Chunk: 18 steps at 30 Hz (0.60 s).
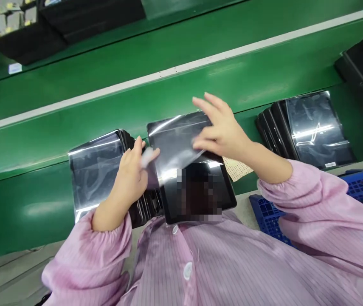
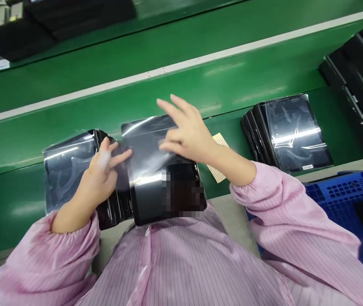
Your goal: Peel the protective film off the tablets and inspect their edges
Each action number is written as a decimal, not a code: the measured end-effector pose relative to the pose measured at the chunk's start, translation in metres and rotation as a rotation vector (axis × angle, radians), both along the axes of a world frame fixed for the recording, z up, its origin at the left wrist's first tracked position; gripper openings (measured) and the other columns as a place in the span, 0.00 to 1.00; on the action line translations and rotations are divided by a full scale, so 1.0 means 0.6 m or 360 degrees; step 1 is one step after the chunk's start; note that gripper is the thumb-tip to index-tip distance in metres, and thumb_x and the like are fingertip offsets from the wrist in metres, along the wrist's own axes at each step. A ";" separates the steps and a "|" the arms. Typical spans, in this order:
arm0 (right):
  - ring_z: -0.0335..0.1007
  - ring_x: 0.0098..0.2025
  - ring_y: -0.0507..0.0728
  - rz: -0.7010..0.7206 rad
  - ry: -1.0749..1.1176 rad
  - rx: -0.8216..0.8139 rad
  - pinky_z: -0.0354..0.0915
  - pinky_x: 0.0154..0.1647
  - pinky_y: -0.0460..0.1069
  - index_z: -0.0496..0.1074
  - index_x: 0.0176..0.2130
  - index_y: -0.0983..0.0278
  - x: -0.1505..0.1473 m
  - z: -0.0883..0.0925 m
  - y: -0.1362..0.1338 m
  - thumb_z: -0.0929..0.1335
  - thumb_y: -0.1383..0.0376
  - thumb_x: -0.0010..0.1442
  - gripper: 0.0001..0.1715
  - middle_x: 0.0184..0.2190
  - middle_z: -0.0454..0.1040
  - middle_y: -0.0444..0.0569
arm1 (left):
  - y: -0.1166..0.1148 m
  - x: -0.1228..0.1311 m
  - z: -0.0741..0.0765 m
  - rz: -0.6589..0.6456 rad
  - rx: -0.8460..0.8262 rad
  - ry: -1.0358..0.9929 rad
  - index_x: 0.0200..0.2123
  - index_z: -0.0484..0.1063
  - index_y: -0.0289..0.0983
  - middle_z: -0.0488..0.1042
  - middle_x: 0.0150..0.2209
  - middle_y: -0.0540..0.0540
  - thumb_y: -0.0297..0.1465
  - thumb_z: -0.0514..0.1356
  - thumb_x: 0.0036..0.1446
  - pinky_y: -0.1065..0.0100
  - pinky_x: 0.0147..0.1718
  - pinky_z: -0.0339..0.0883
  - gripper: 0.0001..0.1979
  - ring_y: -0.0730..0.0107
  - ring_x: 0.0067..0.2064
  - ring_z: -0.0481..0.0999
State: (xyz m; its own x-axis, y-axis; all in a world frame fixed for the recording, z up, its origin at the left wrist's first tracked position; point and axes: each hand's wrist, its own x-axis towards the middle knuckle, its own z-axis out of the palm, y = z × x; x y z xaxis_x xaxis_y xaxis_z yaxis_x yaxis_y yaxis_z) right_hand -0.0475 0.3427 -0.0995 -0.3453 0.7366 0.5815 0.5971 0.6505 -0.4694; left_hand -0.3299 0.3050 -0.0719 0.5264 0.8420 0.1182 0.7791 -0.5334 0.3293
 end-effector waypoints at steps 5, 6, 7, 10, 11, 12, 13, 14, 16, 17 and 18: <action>0.60 0.58 0.67 -0.0303 0.0580 -0.0509 0.53 0.60 0.68 0.71 0.23 0.62 -0.006 0.002 0.044 0.68 0.47 0.55 0.22 0.49 0.71 0.49 | 0.013 0.001 -0.002 0.0064 -0.0157 -0.0193 0.67 0.30 0.31 0.75 0.52 0.41 0.18 0.43 0.52 0.46 0.59 0.54 0.39 0.62 0.65 0.56; 0.63 0.56 0.66 -0.0289 0.0718 -0.0555 0.55 0.59 0.67 0.69 0.21 0.61 -0.003 0.004 0.037 0.67 0.44 0.55 0.26 0.45 0.73 0.49 | 0.016 0.000 -0.004 0.0064 -0.0175 -0.0232 0.67 0.30 0.31 0.75 0.51 0.41 0.18 0.43 0.51 0.47 0.59 0.54 0.40 0.63 0.65 0.57; 0.66 0.53 0.65 -0.0246 0.0875 -0.0608 0.58 0.57 0.65 0.66 0.18 0.61 0.001 0.007 0.025 0.64 0.41 0.55 0.30 0.40 0.74 0.49 | 0.016 0.000 -0.004 0.0056 -0.0186 -0.0261 0.67 0.33 0.31 0.75 0.51 0.41 0.17 0.43 0.51 0.47 0.59 0.54 0.40 0.63 0.64 0.57; 0.73 0.35 0.59 -0.0159 0.1323 -0.0848 0.69 0.41 0.58 0.57 0.15 0.60 0.016 0.010 -0.017 0.48 0.33 0.56 0.41 0.25 0.70 0.49 | -0.004 0.003 -0.001 -0.0069 -0.0176 -0.0196 0.61 0.59 0.37 0.75 0.51 0.44 0.16 0.44 0.49 0.44 0.59 0.52 0.35 0.57 0.64 0.58; 0.71 0.28 0.57 -0.0204 0.1376 -0.0961 0.69 0.33 0.55 0.57 0.16 0.59 0.021 0.009 -0.029 0.47 0.32 0.55 0.41 0.22 0.67 0.48 | -0.020 0.006 0.002 -0.0176 -0.0163 -0.0127 0.54 0.69 0.41 0.75 0.51 0.45 0.17 0.45 0.49 0.40 0.59 0.50 0.31 0.53 0.64 0.58; 0.67 0.22 0.55 -0.0296 0.1336 -0.1078 0.66 0.26 0.53 0.59 0.19 0.59 0.024 0.007 -0.041 0.49 0.32 0.54 0.40 0.20 0.65 0.46 | -0.039 0.008 0.005 -0.0318 -0.0151 -0.0059 0.46 0.75 0.43 0.75 0.51 0.47 0.17 0.47 0.48 0.37 0.58 0.47 0.27 0.49 0.64 0.57; 0.63 0.18 0.53 -0.0412 0.1197 -0.1201 0.63 0.21 0.50 0.62 0.22 0.60 0.025 0.003 -0.052 0.55 0.32 0.53 0.36 0.18 0.64 0.44 | -0.059 0.010 0.008 -0.0470 -0.0143 0.0005 0.39 0.78 0.44 0.75 0.51 0.48 0.18 0.49 0.48 0.34 0.58 0.46 0.24 0.46 0.63 0.57; 0.61 0.17 0.52 -0.0528 0.0987 -0.1319 0.60 0.19 0.49 0.64 0.26 0.60 0.024 -0.001 -0.062 0.63 0.36 0.50 0.31 0.18 0.64 0.42 | -0.078 0.009 0.011 -0.0603 -0.0137 0.0034 0.36 0.78 0.44 0.75 0.51 0.48 0.18 0.50 0.47 0.34 0.58 0.45 0.22 0.45 0.63 0.58; 0.61 0.16 0.52 -0.0663 0.0558 -0.1505 0.56 0.17 0.47 0.66 0.34 0.62 0.018 -0.009 -0.084 0.73 0.47 0.44 0.26 0.17 0.65 0.39 | -0.102 -0.004 0.016 -0.0657 -0.0121 0.0041 0.39 0.77 0.43 0.72 0.54 0.45 0.18 0.51 0.48 0.37 0.59 0.47 0.22 0.48 0.63 0.58; 0.62 0.18 0.53 -0.0655 0.0441 -0.1562 0.56 0.17 0.47 0.66 0.37 0.62 0.012 -0.011 -0.096 0.73 0.51 0.45 0.25 0.17 0.66 0.39 | -0.105 -0.018 0.019 -0.0511 -0.0110 0.0014 0.41 0.76 0.41 0.71 0.54 0.43 0.18 0.50 0.50 0.40 0.59 0.48 0.21 0.50 0.63 0.58; 0.64 0.19 0.54 -0.0610 0.0414 -0.1592 0.56 0.17 0.47 0.66 0.39 0.63 0.006 -0.013 -0.107 0.71 0.52 0.49 0.23 0.19 0.67 0.41 | -0.102 -0.037 0.023 -0.0218 -0.0123 -0.0021 0.43 0.75 0.40 0.70 0.54 0.41 0.19 0.50 0.52 0.43 0.60 0.49 0.21 0.52 0.62 0.59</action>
